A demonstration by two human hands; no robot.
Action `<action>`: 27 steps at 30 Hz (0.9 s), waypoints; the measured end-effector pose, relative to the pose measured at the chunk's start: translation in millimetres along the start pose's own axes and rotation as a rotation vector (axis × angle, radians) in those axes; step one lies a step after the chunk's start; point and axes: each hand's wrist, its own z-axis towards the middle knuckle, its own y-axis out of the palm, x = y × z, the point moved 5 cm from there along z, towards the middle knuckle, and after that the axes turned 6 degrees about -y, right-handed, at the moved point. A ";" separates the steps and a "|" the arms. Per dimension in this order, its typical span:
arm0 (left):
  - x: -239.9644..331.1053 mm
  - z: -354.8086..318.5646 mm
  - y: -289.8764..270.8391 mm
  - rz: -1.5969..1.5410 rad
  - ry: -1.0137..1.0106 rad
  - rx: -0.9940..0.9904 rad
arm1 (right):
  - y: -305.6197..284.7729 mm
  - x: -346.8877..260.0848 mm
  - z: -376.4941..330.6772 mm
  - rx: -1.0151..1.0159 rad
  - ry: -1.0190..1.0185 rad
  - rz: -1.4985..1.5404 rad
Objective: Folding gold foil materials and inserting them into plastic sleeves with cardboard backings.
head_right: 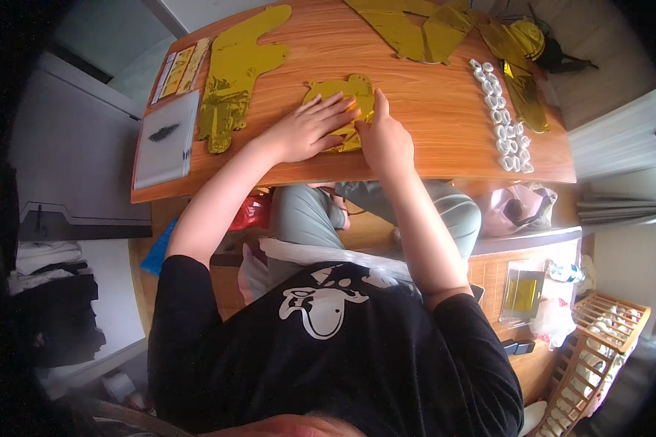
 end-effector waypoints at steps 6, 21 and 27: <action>-3.0 0.3 10.9 0.065 -0.017 -0.022 | -9.2 11.6 -5.9 -0.052 0.039 0.150; -2.5 1.9 10.0 0.117 0.000 -0.048 | -21.4 11.3 -34.2 0.106 -0.148 0.413; 1.7 0.6 8.5 0.196 -0.024 -0.062 | -22.2 22.2 -41.0 0.196 -0.201 -0.035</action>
